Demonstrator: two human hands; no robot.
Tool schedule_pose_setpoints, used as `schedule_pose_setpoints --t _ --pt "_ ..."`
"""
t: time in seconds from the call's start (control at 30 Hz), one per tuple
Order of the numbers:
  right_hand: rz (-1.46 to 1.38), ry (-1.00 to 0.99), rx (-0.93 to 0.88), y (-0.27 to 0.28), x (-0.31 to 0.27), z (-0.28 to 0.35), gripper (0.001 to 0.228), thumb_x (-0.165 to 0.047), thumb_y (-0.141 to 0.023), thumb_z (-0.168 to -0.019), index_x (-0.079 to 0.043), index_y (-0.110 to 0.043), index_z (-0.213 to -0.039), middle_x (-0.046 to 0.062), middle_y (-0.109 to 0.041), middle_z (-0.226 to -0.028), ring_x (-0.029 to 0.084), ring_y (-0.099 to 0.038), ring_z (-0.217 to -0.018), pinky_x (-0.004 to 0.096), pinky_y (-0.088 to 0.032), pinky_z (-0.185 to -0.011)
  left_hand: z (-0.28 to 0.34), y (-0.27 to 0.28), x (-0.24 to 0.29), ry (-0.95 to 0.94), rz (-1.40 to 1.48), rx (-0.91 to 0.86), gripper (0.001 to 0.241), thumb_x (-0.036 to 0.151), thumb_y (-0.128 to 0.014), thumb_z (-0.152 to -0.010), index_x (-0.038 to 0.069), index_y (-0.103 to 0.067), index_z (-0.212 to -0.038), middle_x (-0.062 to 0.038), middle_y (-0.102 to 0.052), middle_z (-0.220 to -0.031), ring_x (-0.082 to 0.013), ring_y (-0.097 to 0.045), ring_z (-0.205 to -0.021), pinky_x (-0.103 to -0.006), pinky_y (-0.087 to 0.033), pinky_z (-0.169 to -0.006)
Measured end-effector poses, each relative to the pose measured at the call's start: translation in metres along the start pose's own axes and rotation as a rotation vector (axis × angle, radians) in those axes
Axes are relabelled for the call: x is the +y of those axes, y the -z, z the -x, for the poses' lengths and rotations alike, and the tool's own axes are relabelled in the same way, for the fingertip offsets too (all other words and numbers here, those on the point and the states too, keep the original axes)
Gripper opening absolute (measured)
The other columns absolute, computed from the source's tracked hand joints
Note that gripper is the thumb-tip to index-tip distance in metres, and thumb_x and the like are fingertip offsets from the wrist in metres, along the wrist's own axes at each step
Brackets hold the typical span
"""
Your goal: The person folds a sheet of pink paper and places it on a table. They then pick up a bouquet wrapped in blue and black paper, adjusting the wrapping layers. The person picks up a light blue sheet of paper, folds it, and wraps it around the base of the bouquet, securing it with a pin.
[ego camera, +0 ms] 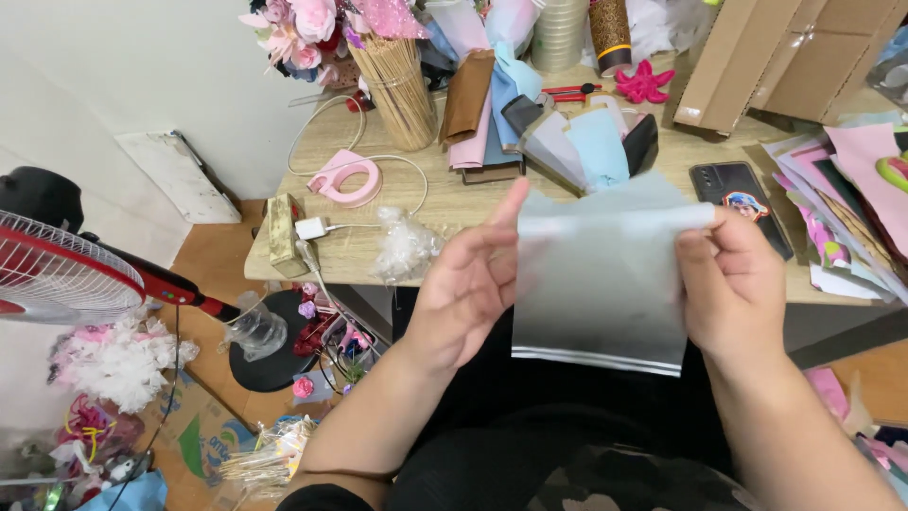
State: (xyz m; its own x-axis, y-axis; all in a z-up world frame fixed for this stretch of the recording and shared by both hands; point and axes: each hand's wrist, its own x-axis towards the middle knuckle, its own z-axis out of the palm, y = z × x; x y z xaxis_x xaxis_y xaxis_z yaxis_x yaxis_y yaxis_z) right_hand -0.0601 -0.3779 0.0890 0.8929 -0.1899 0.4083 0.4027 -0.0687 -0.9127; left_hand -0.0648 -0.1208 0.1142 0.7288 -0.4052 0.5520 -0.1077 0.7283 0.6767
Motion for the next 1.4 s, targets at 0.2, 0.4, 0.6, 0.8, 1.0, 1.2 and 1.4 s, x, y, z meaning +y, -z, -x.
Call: schedule_pose_setpoints --t 0.2,0.4,0.6,0.8,1.0,1.2,1.4 --pt "-0.002 0.008 -0.187 -0.003 -0.031 -0.003 0.056 -0.032 -0.050 -0.105 -0.007 -0.043 -0.156 -0.001 -0.049 -0.057 0.005 -0.041 -0.044 0.019 -0.032 -0.042 -0.004 0.012 -0.002 -0.008 0.357 0.155 0.038 0.025 -0.072 -0.103 0.020 -0.056 -0.137 -0.025 -0.018 -0.174 -0.0291 -0.046 -0.147 -0.0373 -0.048 -0.116" --pt "0.068 -0.024 -0.451 0.007 -0.005 -0.002 0.058 -0.009 -0.048 -0.100 -0.010 -0.039 -0.157 -0.005 -0.043 -0.054 0.005 -0.037 -0.040 0.021 -0.031 -0.038 -0.001 0.040 -0.046 0.476 0.252 0.477 0.052 0.039 -0.061 -0.096 0.000 -0.065 -0.129 -0.021 -0.072 -0.120 -0.0301 -0.071 -0.104 -0.0425 -0.055 -0.094" --pt "0.530 0.173 -0.425 0.020 0.019 0.002 0.056 -0.013 -0.059 -0.095 -0.015 -0.053 -0.151 -0.005 -0.036 -0.048 0.009 -0.033 -0.047 0.025 -0.036 -0.049 -0.004 0.056 -0.053 0.307 -0.003 0.544 0.034 0.021 -0.074 -0.092 -0.002 -0.070 -0.116 -0.017 -0.076 -0.109 -0.0242 -0.074 -0.092 -0.0342 -0.059 -0.084" --pt "0.495 -0.011 -0.397 0.030 0.048 0.005 0.070 -0.025 -0.089 -0.070 -0.020 -0.068 -0.136 -0.006 -0.042 -0.050 0.007 -0.043 -0.055 0.022 -0.040 -0.065 -0.012 0.054 -0.042 0.156 0.048 0.746 0.032 0.013 -0.064 -0.097 0.002 -0.066 -0.127 -0.016 -0.072 -0.123 -0.0244 -0.070 -0.107 -0.0364 -0.056 -0.096" --pt "0.372 -0.055 -0.523 0.028 0.050 0.010 0.015 -0.015 -0.081 -0.080 -0.010 -0.086 -0.093 0.001 -0.087 -0.091 0.009 -0.078 -0.080 0.023 -0.058 -0.078 -0.015 0.042 -0.018 0.149 0.311 0.701 0.052 0.029 -0.048 -0.104 0.002 -0.050 -0.148 -0.017 -0.064 -0.137 -0.0295 -0.063 -0.122 -0.0441 -0.049 -0.108" --pt "0.206 -0.150 -0.377 0.042 0.085 0.016 0.015 -0.013 -0.074 -0.089 -0.002 -0.081 -0.083 0.008 -0.085 -0.094 0.014 -0.077 -0.091 0.027 -0.058 -0.085 -0.020 0.055 -0.005 0.036 0.420 0.788 0.054 0.034 -0.046 -0.104 0.002 -0.051 -0.148 -0.017 -0.060 -0.141 -0.0308 -0.056 -0.132 -0.0461 -0.039 -0.120" --pt "0.204 -0.112 -0.338 0.041 0.094 0.019 0.013 -0.014 -0.073 -0.091 -0.004 -0.082 -0.093 0.007 -0.083 -0.086 0.011 -0.073 -0.080 0.024 -0.056 -0.079 -0.021 0.056 -0.008 -0.009 0.393 0.870 0.054 0.031 -0.048 -0.102 0.004 -0.051 -0.148 -0.015 -0.061 -0.141 -0.0296 -0.058 -0.129 -0.0442 -0.041 -0.117"
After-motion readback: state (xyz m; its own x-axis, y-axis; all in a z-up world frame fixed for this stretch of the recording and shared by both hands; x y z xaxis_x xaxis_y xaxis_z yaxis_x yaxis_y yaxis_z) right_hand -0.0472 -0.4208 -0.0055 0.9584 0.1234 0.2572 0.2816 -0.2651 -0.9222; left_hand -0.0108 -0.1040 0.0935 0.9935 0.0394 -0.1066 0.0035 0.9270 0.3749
